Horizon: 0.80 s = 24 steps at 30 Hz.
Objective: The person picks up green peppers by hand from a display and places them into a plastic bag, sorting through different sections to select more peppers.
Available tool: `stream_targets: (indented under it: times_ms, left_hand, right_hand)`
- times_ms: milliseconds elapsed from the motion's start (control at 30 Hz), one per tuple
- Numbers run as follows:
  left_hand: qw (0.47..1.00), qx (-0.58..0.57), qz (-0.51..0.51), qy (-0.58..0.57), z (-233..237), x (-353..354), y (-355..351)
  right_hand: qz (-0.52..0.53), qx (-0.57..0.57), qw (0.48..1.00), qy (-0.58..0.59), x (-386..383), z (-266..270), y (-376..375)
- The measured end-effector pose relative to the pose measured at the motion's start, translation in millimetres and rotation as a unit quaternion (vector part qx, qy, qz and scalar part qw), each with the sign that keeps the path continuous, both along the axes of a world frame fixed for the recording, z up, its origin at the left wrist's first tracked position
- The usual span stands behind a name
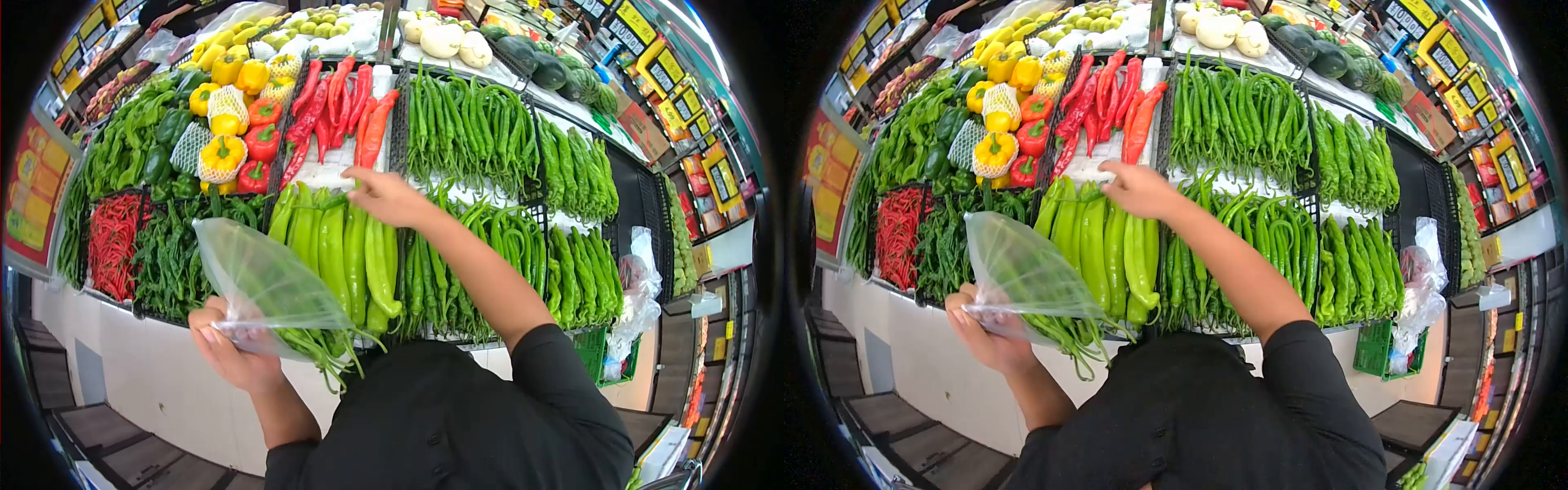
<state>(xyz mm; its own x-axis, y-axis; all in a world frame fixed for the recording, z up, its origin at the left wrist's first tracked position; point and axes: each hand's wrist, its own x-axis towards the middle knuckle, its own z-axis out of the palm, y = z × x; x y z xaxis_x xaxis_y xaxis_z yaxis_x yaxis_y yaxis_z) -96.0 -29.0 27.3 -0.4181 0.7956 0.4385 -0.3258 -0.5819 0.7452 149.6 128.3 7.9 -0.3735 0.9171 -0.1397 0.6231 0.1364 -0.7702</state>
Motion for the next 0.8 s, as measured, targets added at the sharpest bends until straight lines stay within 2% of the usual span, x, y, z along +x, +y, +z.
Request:
stream_targets:
  times_ms: [67,133,200,300,467,633,767,800]
  left_hand:
    - [1.0,0.001,-0.001,0.015,-5.1,3.1,-1.4]
    - [1.0,0.018,-0.023,0.005,-7.7,4.3,-0.4]
    - [0.999,0.022,-0.027,-0.001,-11.2,3.7,0.8]
    - [1.0,-0.002,0.002,-0.001,-10.4,6.7,4.5]
    - [0.998,-0.008,-0.061,0.031,-11.6,0.8,7.1]
    - [0.999,-0.01,0.004,0.034,-5.4,14.0,10.5]
    - [0.996,-0.012,0.044,0.077,-18.2,9.4,12.4]
    - [0.996,-0.023,0.037,0.072,-19.3,6.6,11.5]
  right_hand:
    - [0.012,0.046,0.997,-0.066,-19.5,-38.0,16.8]
    - [0.021,0.032,0.994,-0.103,-34.5,-76.0,31.6]
    - [-0.032,0.07,0.993,-0.086,-40.9,-102.0,35.1]
    - [-0.056,0.045,0.996,-0.055,-34.5,-83.6,25.3]
    - [-0.143,0.128,0.981,0.036,-10.3,-37.5,5.2]
    - [-0.159,0.119,0.975,0.1,18.0,20.6,-37.4]
    - [-0.173,0.073,0.959,0.213,50.8,24.8,-65.5]
    - [-0.17,0.152,0.947,0.224,60.2,24.2,-66.2]
